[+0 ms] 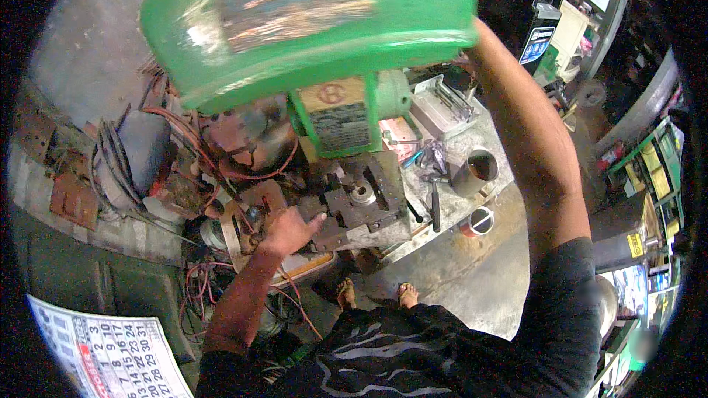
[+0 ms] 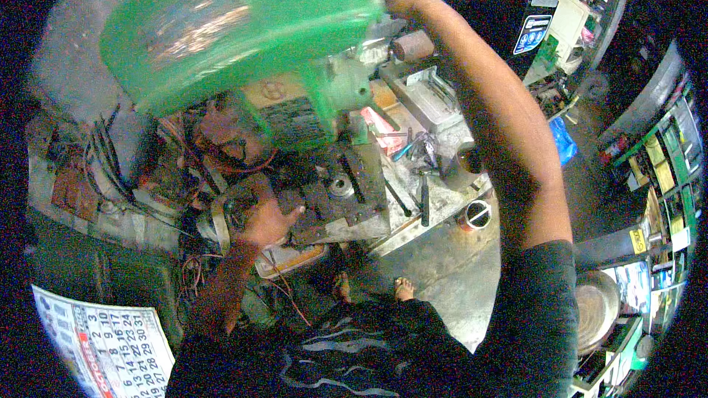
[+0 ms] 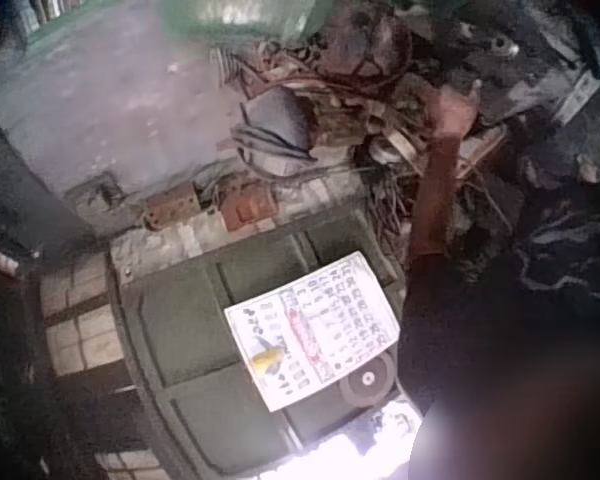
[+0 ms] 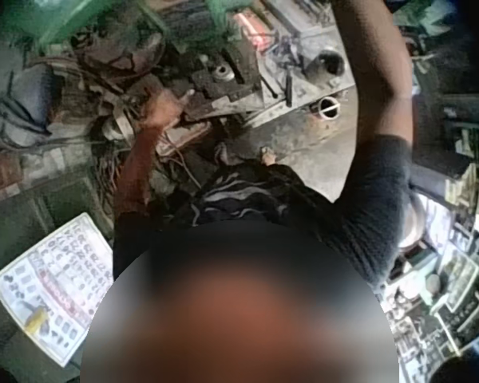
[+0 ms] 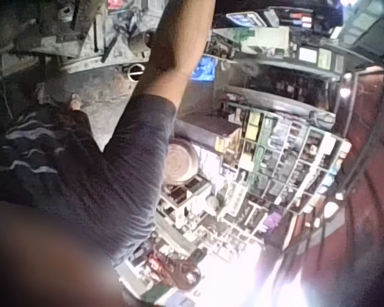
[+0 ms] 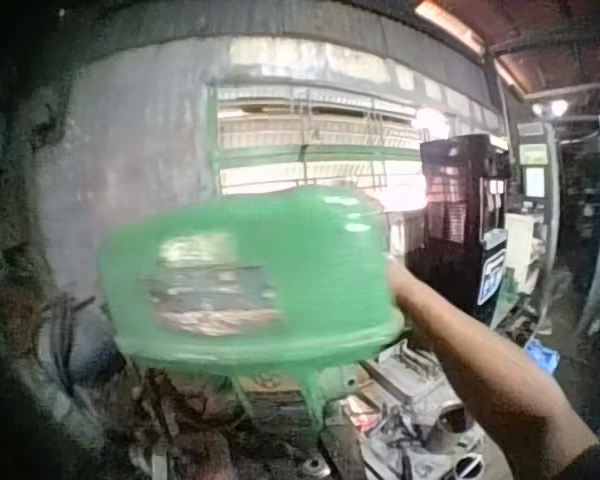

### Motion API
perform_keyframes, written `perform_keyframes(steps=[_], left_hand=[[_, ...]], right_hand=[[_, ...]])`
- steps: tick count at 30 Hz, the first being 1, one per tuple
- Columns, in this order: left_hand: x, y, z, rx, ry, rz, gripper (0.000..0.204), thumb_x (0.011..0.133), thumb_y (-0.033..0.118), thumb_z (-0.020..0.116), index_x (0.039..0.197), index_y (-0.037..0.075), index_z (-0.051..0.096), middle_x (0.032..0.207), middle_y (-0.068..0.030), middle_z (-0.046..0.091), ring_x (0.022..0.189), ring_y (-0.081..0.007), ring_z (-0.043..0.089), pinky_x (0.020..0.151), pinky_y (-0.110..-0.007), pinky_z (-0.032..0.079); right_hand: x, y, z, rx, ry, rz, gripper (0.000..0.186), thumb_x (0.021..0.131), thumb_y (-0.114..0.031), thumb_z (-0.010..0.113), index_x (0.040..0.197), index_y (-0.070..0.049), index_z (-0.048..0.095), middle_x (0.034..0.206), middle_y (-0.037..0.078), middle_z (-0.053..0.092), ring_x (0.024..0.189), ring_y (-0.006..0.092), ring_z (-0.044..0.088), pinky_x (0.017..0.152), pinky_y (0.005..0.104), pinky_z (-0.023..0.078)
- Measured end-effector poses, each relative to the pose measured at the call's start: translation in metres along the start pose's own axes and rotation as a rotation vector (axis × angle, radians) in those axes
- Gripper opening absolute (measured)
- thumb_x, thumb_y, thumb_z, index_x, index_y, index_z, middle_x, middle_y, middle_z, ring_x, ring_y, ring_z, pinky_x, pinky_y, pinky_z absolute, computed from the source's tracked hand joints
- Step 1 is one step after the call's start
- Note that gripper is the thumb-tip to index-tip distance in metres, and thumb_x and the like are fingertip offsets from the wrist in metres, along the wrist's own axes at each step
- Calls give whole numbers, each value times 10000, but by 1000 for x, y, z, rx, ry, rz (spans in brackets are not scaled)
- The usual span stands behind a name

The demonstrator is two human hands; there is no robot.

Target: The person operates a green drill press to drill holes into a metal workpiece. They repeatedly lower the drill with the right hand while holding the workpiece with the left, then lift the drill and reposition the workpiece for the next hole.

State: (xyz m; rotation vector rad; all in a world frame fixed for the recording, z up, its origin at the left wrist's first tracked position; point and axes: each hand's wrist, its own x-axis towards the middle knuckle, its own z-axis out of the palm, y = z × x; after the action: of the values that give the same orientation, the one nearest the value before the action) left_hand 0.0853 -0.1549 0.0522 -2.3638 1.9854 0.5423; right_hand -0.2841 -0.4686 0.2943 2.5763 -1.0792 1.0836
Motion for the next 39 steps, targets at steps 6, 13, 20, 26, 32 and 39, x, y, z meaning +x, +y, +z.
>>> perform_keyframes(steps=[6,13,20,26,32,39], left_hand=[[24,-31,19,-152,-85,229,906,895,748,660,1051,-142,731,1046,-374,724,1045,-481,727,987,-522,561],[31,-54,18,-307,-281,451,821,883,649,743,1156,-123,687,1116,-300,733,1104,-440,712,999,-477,558],[35,-59,15,-341,-354,427,823,853,655,771,1172,-98,679,1102,-292,736,1088,-413,724,986,-477,562],[34,-60,34,-375,-232,455,785,849,627,790,1143,-94,694,1104,-287,739,1074,-417,727,969,-463,576],[30,-56,31,-466,-183,482,808,868,625,773,1185,-111,678,1108,-281,743,1107,-426,723,986,-468,574],[18,-35,11,-245,-177,178,868,821,721,741,1111,-97,737,1144,-300,741,1053,-443,739,950,-489,591]], right_hand=[[-35,-47,-69,-203,32,178,349,913,-259,760,1140,4,727,1041,200,768,954,328,739,871,419,581],[-79,-134,-130,-444,39,359,310,912,-209,772,1129,10,734,1046,172,773,961,296,732,876,407,574],[-131,-258,-148,-486,-59,595,273,912,-159,785,1117,16,741,1051,144,778,967,264,725,881,395,568],[-168,-279,-104,-477,-582,888,209,983,-197,714,1047,2,728,903,127,761,805,239,708,746,413,565],[-204,-231,-62,303,-523,1048,362,1103,-341,597,1003,-5,688,768,69,676,669,159,646,600,351,523],[-236,-216,-7,283,-360,978,397,1080,-399,625,1115,-12,708,736,92,664,647,201,614,624,398,515]])
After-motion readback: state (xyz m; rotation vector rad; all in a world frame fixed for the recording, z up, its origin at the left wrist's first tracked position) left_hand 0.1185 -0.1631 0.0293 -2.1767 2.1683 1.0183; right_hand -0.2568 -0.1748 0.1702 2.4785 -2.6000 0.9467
